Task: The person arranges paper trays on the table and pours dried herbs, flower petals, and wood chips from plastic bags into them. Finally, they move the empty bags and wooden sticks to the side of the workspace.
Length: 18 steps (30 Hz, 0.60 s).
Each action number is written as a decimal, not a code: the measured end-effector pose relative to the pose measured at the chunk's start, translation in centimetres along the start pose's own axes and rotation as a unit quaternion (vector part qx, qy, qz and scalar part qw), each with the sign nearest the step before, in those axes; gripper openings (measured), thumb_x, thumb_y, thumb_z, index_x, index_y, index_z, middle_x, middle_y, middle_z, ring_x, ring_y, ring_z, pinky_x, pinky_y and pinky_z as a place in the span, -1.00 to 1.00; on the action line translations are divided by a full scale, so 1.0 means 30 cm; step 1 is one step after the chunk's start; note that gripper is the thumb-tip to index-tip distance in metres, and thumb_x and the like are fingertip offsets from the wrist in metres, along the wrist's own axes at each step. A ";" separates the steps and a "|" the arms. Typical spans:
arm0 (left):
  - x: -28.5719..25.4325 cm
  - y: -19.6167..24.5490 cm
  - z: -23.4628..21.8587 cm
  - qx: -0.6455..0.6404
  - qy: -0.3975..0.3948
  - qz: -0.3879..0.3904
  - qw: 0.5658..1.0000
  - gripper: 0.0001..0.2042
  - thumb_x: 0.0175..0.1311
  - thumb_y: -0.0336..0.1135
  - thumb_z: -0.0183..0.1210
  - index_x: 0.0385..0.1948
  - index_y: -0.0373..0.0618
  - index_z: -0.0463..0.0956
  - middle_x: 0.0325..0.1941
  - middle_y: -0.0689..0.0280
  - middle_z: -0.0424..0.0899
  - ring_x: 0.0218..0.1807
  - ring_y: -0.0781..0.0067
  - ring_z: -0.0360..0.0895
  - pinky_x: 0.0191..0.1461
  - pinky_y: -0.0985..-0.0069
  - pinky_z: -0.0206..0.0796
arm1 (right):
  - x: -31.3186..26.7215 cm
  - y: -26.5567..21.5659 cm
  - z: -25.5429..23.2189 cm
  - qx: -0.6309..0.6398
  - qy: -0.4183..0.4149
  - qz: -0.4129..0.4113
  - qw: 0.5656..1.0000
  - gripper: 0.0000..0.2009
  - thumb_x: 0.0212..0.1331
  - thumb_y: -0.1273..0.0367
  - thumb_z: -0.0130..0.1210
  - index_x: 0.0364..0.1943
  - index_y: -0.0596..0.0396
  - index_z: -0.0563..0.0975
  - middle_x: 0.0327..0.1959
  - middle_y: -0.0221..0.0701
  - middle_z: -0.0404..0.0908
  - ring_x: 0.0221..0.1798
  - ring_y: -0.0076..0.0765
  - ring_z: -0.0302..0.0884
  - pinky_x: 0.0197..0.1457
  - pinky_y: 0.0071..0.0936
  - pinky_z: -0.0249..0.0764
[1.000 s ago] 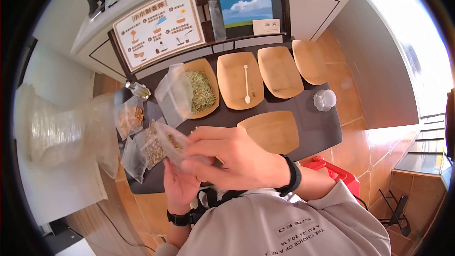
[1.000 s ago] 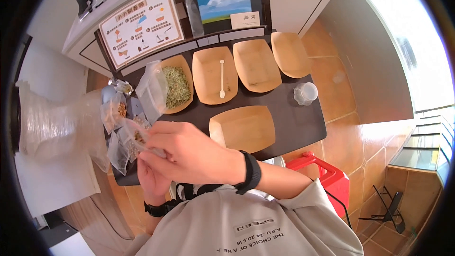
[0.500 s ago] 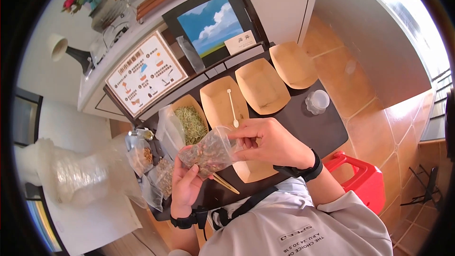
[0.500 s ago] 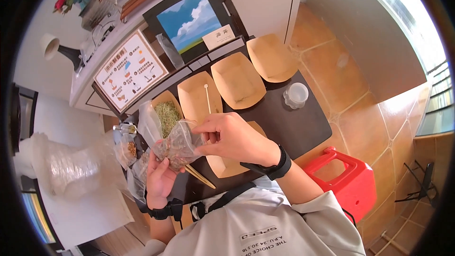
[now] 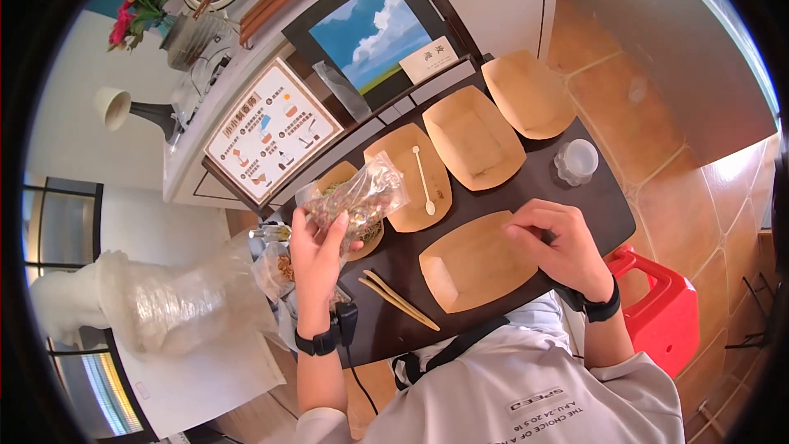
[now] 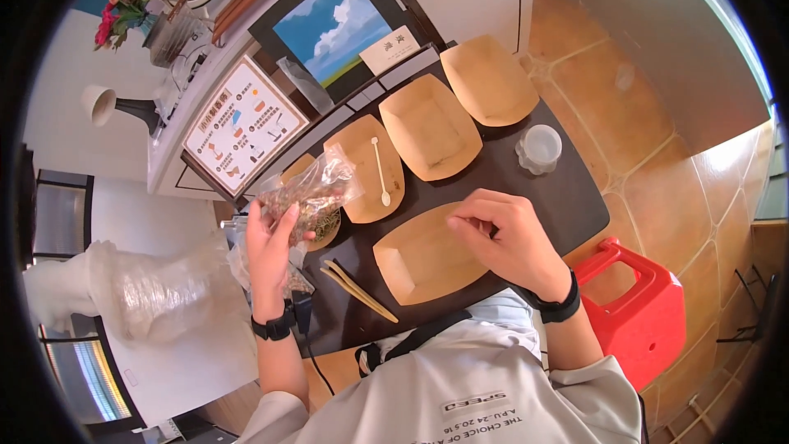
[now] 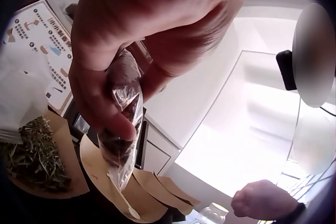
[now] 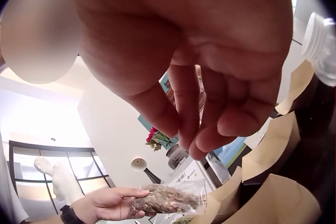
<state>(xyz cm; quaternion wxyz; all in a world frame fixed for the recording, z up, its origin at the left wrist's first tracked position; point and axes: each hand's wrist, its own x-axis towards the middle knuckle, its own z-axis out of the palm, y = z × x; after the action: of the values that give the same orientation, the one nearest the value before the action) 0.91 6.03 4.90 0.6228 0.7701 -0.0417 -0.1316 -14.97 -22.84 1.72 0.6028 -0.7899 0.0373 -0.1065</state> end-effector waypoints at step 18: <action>0.151 0.103 0.078 0.219 -0.031 0.047 0.974 -0.64 0.34 -0.39 0.26 0.04 -0.42 0.40 -0.25 0.15 0.65 -0.35 0.55 0.62 -0.47 0.57 0.57 | -0.053 0.058 -0.010 0.001 0.046 0.023 0.999 -0.91 0.22 0.50 0.21 -0.35 0.29 0.62 -0.46 -0.33 0.52 -0.52 -0.42 0.40 -0.42 -0.50 0.37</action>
<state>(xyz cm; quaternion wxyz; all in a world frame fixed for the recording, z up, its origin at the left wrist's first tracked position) 4.98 2.09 6.77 0.4429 0.8805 -0.1251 -0.1132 -16.45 -23.29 -0.06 0.6035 -0.7826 0.0827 -0.1288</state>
